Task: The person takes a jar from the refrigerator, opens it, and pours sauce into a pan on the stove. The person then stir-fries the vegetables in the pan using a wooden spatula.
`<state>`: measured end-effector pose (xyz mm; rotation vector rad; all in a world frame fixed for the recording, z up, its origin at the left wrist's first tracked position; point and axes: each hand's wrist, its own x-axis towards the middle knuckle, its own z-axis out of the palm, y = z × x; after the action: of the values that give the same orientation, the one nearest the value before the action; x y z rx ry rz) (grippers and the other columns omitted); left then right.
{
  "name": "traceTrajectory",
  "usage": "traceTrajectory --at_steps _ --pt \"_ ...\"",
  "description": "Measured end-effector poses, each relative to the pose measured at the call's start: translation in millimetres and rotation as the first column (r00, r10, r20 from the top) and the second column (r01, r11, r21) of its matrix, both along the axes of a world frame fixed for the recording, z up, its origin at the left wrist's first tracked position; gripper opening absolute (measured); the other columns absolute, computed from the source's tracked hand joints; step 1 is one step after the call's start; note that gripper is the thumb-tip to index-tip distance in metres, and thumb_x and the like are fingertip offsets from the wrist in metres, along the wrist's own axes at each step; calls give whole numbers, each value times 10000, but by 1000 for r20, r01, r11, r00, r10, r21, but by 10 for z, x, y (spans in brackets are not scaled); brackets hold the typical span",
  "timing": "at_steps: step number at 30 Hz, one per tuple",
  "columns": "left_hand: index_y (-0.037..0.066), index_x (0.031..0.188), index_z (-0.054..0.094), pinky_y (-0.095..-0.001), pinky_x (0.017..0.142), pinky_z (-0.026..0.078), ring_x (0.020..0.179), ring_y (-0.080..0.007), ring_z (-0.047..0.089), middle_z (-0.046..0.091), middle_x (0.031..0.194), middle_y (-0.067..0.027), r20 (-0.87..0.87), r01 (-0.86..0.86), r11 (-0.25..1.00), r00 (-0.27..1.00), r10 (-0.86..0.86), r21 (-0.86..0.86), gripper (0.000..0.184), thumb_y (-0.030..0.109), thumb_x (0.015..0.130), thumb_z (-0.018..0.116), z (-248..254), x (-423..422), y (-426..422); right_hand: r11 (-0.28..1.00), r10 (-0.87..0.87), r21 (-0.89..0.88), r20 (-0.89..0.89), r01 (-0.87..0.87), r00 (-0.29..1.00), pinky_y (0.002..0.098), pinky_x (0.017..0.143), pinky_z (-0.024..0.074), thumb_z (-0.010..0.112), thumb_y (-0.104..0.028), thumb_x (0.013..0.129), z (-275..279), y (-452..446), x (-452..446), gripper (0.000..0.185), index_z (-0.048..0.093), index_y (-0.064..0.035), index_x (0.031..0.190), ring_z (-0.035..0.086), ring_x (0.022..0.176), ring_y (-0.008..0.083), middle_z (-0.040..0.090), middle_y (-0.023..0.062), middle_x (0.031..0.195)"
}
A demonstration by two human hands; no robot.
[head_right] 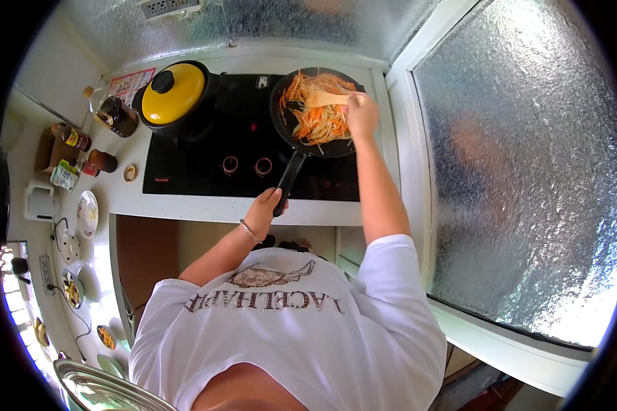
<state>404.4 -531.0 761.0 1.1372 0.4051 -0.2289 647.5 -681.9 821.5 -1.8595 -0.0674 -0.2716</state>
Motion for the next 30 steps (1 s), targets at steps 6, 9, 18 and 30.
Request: traceTrajectory --at_steps 6,9,18,30 --pt "24 826 527 -236 617 367 639 -96 443 521 706 -20 10 20 1000 1000 -20 -5 268 239 939 414 6 1 -2 950 127 -304 171 -70 977 281 662 479 567 -170 842 415 -81 99 199 634 -29 967 634 700 190 654 127 784" --pt "27 822 528 -238 617 366 637 -96 442 521 705 -19 11 29 999 1000 -29 -14 270 244 938 416 11 1 12 895 270 -424 263 -140 926 313 706 476 567 -151 836 223 52 216 198 631 -43 990 623 785 259 646 149 864" --pt "28 818 528 -236 611 364 627 -96 439 521 695 -15 13 37 999 999 -37 -9 277 249 938 410 -13 5 13 552 692 -719 112 -422 713 346 746 474 588 -145 811 344 -16 -298 177 651 -47 944 606 843 294 638 147 922" --pt "-1 926 543 -235 632 383 666 -110 478 530 732 -33 13 42 999 999 -42 -27 279 250 934 421 -78 21 17 785 332 -604 221 -139 917 375 693 463 588 -139 803 453 -352 -282 151 655 -56 911 583 781 316 633 158 858"
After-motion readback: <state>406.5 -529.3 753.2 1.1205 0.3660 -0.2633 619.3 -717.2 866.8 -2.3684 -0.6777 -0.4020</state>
